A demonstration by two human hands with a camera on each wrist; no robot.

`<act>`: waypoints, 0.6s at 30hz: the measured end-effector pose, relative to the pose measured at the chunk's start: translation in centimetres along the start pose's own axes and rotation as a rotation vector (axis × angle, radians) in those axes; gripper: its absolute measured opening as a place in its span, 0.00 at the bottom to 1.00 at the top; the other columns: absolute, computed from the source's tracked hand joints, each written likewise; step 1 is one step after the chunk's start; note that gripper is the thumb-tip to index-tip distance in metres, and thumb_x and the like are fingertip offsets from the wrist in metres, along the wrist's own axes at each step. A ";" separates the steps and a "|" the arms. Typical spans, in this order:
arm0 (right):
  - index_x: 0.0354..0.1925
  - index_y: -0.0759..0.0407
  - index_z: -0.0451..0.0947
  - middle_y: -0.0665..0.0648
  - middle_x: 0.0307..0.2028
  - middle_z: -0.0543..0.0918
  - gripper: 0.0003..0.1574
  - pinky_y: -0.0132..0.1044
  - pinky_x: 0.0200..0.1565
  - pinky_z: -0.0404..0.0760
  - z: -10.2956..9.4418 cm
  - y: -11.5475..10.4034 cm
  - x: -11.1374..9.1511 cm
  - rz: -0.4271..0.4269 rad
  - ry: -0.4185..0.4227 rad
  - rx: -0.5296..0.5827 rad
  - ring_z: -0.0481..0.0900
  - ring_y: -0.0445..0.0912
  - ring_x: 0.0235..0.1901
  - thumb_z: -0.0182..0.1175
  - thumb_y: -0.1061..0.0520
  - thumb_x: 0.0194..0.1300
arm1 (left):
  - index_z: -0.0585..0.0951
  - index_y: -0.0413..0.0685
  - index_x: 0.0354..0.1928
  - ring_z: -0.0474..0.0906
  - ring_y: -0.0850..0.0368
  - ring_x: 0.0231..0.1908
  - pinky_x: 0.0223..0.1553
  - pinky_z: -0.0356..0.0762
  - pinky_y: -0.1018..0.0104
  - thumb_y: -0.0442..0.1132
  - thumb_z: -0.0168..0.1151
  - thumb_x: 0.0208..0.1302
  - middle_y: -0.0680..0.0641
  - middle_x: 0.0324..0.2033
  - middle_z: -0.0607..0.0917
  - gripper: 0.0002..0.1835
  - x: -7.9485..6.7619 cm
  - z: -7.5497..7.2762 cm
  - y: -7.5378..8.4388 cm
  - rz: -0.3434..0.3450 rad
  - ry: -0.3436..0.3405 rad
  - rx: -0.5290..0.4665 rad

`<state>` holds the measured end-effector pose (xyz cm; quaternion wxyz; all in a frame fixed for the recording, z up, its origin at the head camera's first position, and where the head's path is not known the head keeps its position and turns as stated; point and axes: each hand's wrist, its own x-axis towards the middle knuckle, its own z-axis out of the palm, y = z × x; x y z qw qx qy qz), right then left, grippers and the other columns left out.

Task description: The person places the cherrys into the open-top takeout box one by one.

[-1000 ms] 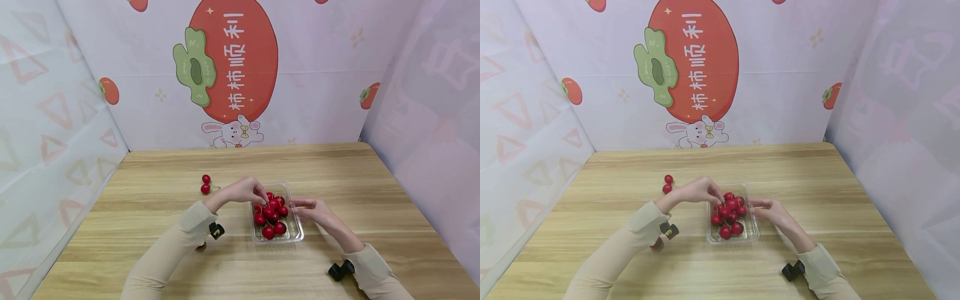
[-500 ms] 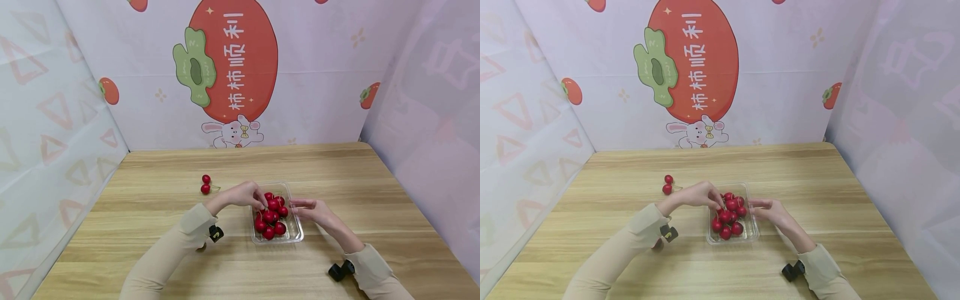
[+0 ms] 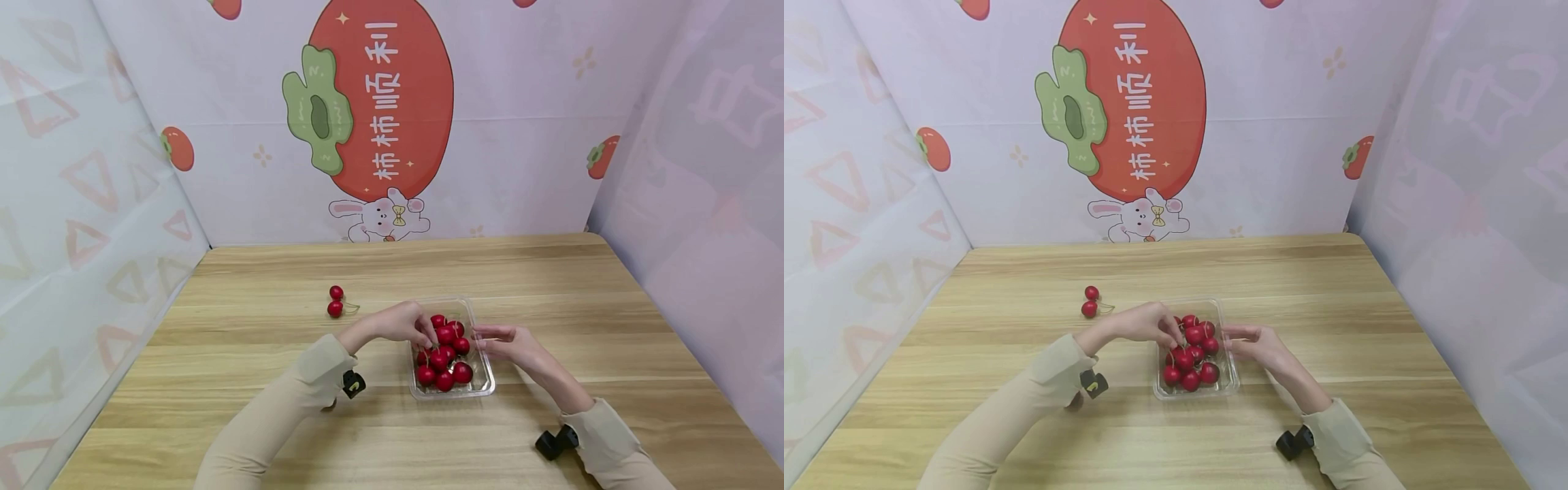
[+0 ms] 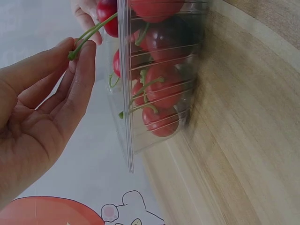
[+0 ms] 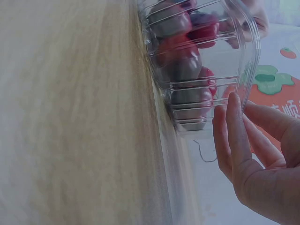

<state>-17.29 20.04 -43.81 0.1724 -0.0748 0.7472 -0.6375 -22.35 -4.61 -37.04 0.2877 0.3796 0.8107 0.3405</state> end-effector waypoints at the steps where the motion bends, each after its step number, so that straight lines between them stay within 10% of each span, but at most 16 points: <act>1: 0.55 0.70 0.67 0.66 0.54 0.71 0.32 0.36 0.48 0.73 0.0 0.0 0.0 0.001 0.002 -0.004 0.73 0.53 0.50 0.60 0.55 0.56 | 0.81 0.31 0.30 0.79 0.47 0.27 0.31 0.78 0.58 0.25 0.59 0.52 0.42 0.25 0.83 0.04 0.0 0.0 -0.1 -0.001 -0.004 -0.004; 18: 0.55 0.69 0.67 0.65 0.53 0.72 0.31 0.36 0.48 0.73 0.0 0.2 0.1 0.003 0.005 -0.030 0.74 0.51 0.49 0.60 0.54 0.56 | 0.82 0.32 0.32 0.79 0.47 0.28 0.29 0.78 0.64 0.26 0.59 0.53 0.44 0.26 0.84 0.05 0.0 -0.1 -0.4 0.003 0.007 0.064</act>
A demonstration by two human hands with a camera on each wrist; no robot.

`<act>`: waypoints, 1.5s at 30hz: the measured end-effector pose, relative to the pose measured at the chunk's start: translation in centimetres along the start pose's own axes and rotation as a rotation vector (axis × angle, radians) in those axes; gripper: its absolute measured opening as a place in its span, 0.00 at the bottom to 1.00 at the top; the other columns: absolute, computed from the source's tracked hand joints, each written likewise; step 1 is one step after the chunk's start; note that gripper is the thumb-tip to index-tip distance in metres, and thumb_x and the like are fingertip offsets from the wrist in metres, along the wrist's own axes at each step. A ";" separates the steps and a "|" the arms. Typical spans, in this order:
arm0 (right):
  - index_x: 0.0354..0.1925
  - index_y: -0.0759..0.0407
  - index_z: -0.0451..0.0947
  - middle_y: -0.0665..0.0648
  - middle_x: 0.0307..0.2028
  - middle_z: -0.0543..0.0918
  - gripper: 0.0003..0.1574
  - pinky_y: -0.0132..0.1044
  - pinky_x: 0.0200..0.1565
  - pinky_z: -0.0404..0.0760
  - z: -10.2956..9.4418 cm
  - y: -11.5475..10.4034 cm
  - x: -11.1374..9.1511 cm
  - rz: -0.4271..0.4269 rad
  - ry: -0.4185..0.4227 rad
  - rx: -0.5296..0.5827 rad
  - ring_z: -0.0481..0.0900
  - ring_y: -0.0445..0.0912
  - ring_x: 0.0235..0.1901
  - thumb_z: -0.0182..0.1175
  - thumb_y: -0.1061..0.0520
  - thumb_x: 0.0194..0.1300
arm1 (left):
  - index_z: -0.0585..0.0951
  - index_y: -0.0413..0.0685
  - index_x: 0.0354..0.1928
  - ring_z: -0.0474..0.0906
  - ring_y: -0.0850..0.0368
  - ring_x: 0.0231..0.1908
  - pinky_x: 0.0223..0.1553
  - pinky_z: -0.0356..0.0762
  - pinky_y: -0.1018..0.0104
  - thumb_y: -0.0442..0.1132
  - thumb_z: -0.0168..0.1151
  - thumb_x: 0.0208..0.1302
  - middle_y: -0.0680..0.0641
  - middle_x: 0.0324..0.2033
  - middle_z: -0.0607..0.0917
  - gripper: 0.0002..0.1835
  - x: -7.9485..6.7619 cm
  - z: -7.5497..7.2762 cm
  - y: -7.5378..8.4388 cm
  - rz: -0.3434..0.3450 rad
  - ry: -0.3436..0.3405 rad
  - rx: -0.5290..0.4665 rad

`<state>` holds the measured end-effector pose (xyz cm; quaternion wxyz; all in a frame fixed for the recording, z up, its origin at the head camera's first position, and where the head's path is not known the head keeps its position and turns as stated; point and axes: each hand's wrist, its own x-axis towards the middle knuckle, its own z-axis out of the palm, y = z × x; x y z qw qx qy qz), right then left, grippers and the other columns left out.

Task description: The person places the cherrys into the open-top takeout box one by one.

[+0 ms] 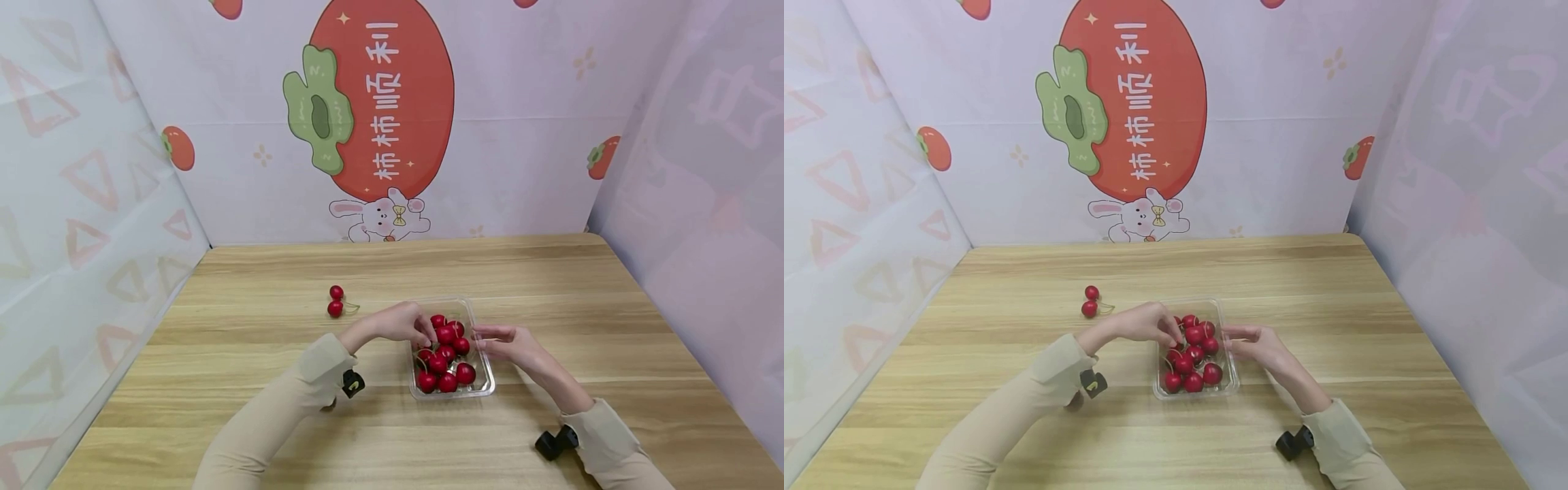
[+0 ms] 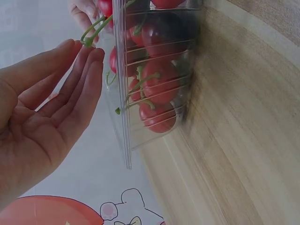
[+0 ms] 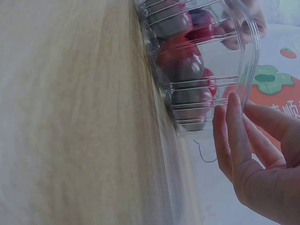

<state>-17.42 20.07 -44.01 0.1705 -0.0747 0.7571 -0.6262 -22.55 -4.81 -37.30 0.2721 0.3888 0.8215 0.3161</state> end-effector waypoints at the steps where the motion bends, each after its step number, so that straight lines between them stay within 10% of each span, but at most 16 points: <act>1: 0.55 0.69 0.67 0.65 0.53 0.72 0.31 0.35 0.48 0.73 0.0 0.0 0.0 0.000 0.000 0.002 0.74 0.51 0.49 0.60 0.54 0.56 | 0.82 0.33 0.33 0.79 0.48 0.28 0.29 0.77 0.66 0.26 0.59 0.53 0.45 0.27 0.84 0.06 0.0 -0.1 0.0 -0.003 0.000 -0.003; 45: 0.55 0.71 0.66 0.67 0.53 0.71 0.32 0.36 0.47 0.74 0.0 0.0 -0.1 -0.008 -0.011 0.034 0.76 0.51 0.47 0.60 0.55 0.56 | 0.81 0.38 0.38 0.76 0.59 0.32 0.34 0.75 0.69 0.36 0.58 0.57 0.47 0.33 0.83 0.09 -3.3 -3.8 -4.9 -0.148 0.254 0.132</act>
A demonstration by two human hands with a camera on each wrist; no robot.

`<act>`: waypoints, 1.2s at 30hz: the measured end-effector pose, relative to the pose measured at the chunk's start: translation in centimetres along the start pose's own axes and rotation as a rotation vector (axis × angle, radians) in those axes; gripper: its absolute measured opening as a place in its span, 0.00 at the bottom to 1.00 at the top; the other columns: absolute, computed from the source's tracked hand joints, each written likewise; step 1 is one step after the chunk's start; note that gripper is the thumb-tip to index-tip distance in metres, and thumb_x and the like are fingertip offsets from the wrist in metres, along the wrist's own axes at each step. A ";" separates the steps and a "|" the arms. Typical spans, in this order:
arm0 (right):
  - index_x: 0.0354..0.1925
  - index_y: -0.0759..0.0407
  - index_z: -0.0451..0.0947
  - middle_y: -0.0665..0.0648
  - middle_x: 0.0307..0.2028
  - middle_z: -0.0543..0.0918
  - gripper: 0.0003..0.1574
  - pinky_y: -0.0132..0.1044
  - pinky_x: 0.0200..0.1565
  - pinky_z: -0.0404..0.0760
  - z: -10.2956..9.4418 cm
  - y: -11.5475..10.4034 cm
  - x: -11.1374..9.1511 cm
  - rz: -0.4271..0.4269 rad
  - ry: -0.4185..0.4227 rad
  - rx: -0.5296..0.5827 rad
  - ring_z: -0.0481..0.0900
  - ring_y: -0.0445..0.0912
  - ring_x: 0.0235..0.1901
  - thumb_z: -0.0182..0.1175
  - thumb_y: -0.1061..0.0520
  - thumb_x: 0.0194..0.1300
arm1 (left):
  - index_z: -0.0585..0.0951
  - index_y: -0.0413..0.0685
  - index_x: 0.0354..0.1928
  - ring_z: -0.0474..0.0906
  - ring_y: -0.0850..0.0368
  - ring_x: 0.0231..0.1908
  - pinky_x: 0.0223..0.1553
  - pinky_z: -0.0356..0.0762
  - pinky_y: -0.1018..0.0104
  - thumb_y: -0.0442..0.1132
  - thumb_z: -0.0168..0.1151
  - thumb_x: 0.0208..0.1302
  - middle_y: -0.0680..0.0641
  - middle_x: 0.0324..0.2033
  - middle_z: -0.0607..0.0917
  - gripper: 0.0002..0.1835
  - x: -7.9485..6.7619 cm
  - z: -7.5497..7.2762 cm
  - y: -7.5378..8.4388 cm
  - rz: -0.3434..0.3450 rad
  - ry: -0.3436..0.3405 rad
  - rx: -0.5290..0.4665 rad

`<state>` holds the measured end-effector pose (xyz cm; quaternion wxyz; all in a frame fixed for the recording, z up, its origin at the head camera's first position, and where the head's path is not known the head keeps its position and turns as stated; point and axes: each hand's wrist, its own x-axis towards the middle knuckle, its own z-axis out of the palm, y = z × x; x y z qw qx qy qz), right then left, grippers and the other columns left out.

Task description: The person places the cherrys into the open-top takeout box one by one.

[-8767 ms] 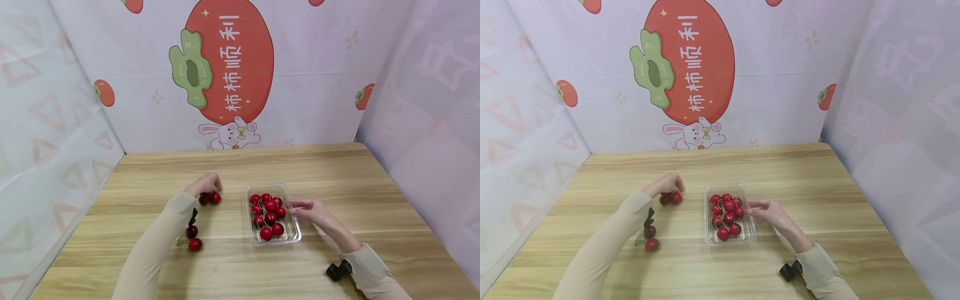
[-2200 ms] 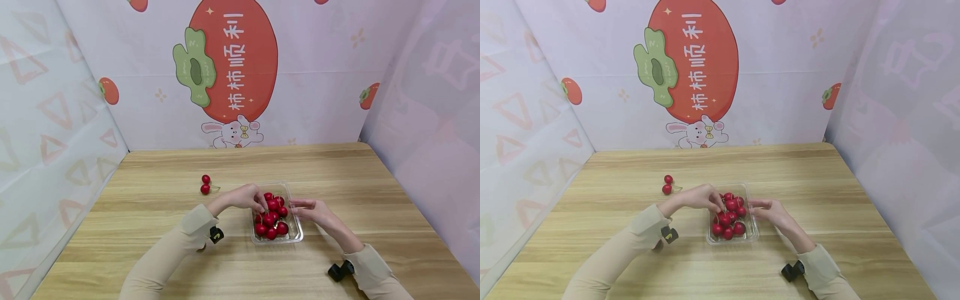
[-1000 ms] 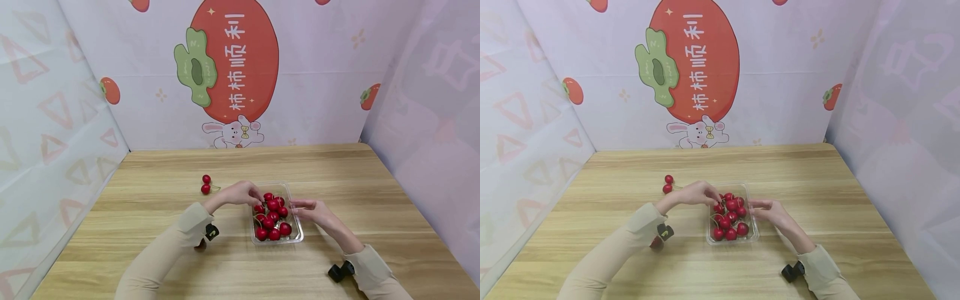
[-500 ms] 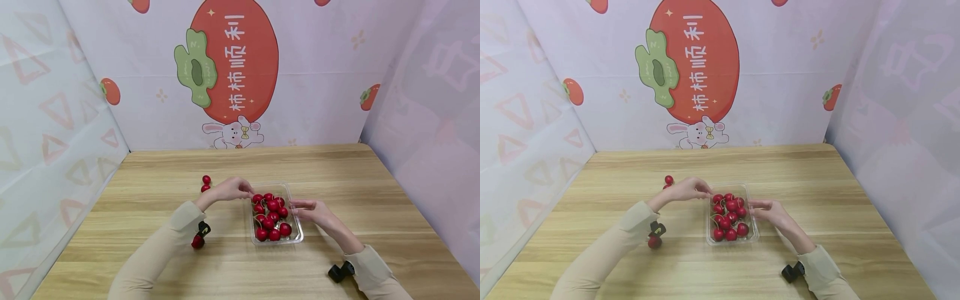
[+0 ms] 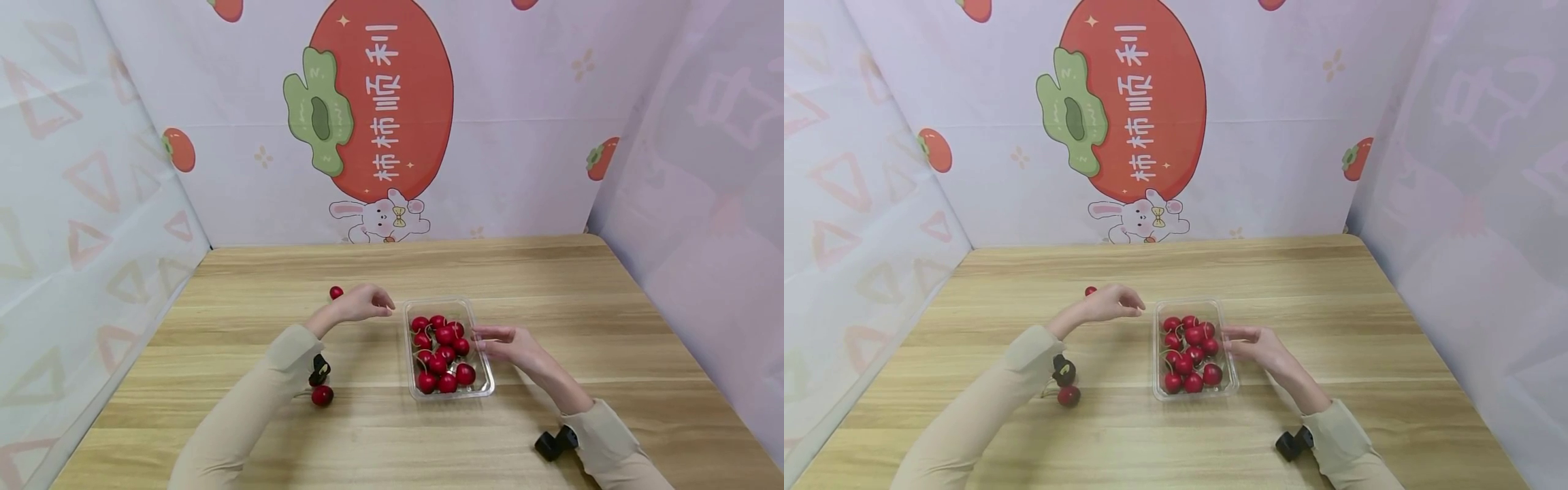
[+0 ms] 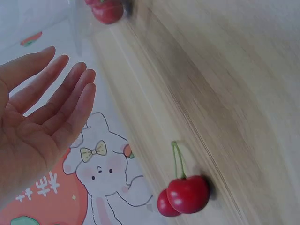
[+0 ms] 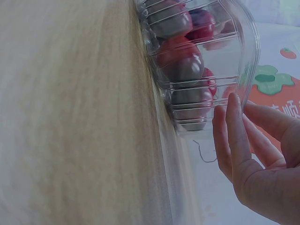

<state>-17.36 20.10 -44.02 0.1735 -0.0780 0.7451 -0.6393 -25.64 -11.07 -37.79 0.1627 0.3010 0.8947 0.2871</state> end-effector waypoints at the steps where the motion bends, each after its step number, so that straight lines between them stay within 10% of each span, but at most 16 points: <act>1: 0.55 0.70 0.66 0.67 0.53 0.71 0.32 0.36 0.47 0.74 0.0 0.0 0.0 0.004 0.004 -0.004 0.76 0.51 0.47 0.60 0.55 0.56 | 0.81 0.38 0.38 0.76 0.59 0.32 0.35 0.74 0.69 0.36 0.58 0.57 0.47 0.33 0.82 0.10 0.0 0.0 -0.2 -0.010 0.003 0.007; 36: 0.55 0.73 0.65 0.69 0.54 0.70 0.31 0.36 0.46 0.75 0.0 0.1 0.0 -0.012 -0.008 0.030 0.77 0.50 0.46 0.59 0.58 0.56 | 0.81 0.36 0.37 0.73 0.55 0.31 0.35 0.73 0.65 0.27 0.59 0.51 0.45 0.29 0.79 0.09 -0.1 -1.2 -4.9 -0.094 0.056 0.277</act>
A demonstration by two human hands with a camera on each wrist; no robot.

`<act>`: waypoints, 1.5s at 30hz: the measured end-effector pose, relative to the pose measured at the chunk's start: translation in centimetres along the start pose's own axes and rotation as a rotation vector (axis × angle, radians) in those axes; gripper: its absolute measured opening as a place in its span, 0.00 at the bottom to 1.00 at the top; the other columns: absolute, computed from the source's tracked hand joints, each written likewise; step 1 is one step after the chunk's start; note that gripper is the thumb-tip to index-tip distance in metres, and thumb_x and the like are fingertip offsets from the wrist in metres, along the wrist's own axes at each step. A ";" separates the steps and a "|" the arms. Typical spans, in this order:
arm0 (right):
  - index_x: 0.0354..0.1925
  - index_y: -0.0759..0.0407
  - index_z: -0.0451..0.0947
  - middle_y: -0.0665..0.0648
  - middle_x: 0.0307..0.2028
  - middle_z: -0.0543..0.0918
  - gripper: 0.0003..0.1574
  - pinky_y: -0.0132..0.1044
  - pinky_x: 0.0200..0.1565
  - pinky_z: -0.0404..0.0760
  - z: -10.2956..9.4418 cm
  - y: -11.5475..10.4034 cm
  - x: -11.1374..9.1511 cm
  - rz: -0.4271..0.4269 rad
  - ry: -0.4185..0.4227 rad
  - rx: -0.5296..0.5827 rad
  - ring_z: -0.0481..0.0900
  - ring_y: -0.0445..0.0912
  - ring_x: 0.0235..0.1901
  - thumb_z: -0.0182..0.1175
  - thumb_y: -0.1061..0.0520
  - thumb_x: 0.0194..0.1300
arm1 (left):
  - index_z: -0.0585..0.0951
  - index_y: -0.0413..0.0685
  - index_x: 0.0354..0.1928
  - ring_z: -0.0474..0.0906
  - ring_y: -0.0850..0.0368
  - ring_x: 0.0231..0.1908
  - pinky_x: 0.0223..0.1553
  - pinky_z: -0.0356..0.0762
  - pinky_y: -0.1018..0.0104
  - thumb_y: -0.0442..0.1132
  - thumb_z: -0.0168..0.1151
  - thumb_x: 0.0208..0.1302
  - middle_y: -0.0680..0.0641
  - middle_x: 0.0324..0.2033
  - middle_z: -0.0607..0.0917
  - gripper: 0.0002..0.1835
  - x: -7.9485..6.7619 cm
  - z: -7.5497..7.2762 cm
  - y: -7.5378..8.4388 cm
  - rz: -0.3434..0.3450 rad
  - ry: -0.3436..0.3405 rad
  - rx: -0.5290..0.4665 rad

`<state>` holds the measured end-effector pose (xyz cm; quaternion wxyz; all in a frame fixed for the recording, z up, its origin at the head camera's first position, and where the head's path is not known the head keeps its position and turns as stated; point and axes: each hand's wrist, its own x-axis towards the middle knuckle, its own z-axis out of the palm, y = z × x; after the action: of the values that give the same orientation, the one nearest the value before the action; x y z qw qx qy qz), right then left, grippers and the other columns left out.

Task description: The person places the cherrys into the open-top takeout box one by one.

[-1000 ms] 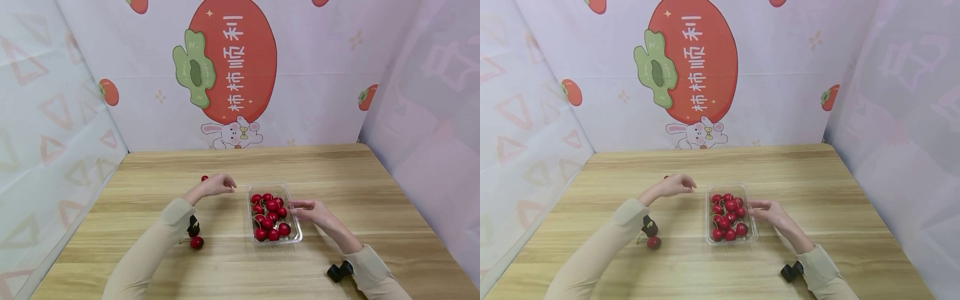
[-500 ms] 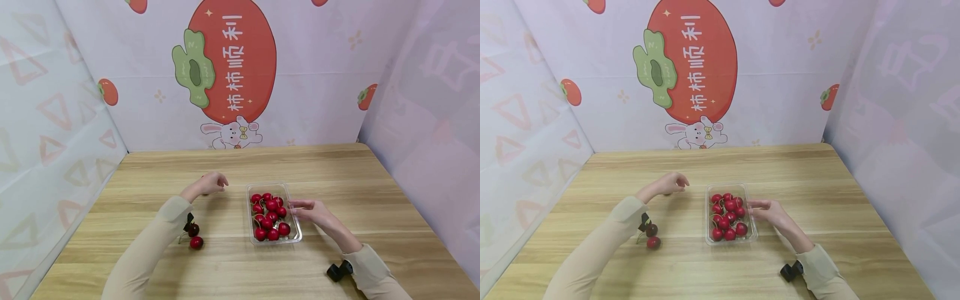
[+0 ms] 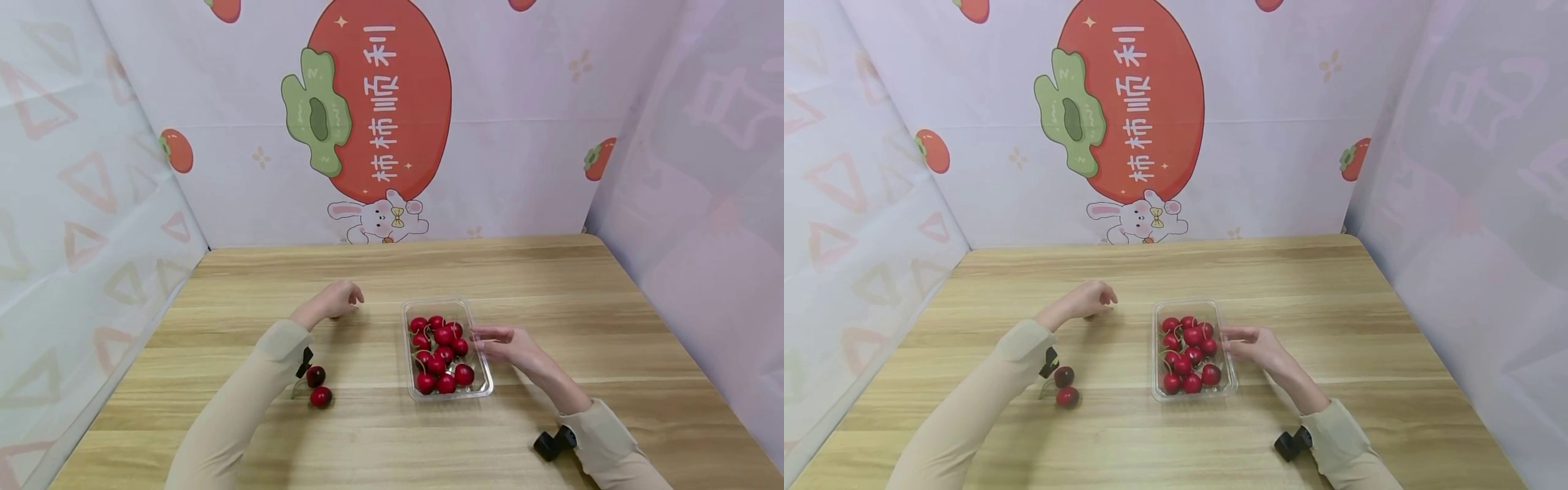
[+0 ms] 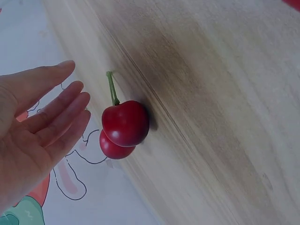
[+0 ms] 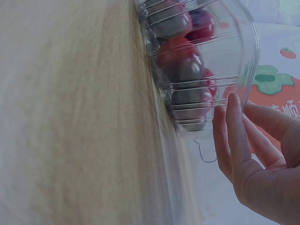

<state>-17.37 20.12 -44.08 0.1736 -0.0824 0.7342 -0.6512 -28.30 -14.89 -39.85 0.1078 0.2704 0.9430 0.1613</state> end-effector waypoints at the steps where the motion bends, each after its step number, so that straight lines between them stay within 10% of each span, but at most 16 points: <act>1: 0.55 0.73 0.65 0.69 0.53 0.70 0.31 0.36 0.46 0.75 0.0 0.0 0.0 -0.001 0.000 0.004 0.77 0.50 0.46 0.59 0.58 0.56 | 0.81 0.36 0.37 0.73 0.56 0.31 0.34 0.73 0.65 0.26 0.59 0.51 0.46 0.28 0.79 0.09 0.0 0.0 -0.1 0.004 -0.001 0.006; 45: 0.55 0.73 0.64 0.70 0.52 0.71 0.31 0.36 0.46 0.75 0.0 0.1 0.0 0.002 -0.003 0.023 0.77 0.50 0.45 0.59 0.59 0.56 | 0.81 0.36 0.35 0.73 0.56 0.30 0.35 0.74 0.65 0.22 0.59 0.47 0.43 0.32 0.81 0.11 0.8 1.0 -0.8 -0.042 -0.099 0.071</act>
<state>-17.37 20.14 -44.17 0.1763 -0.0807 0.7264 -0.6593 -29.09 -14.83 -41.21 0.1481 0.2621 0.9470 0.1121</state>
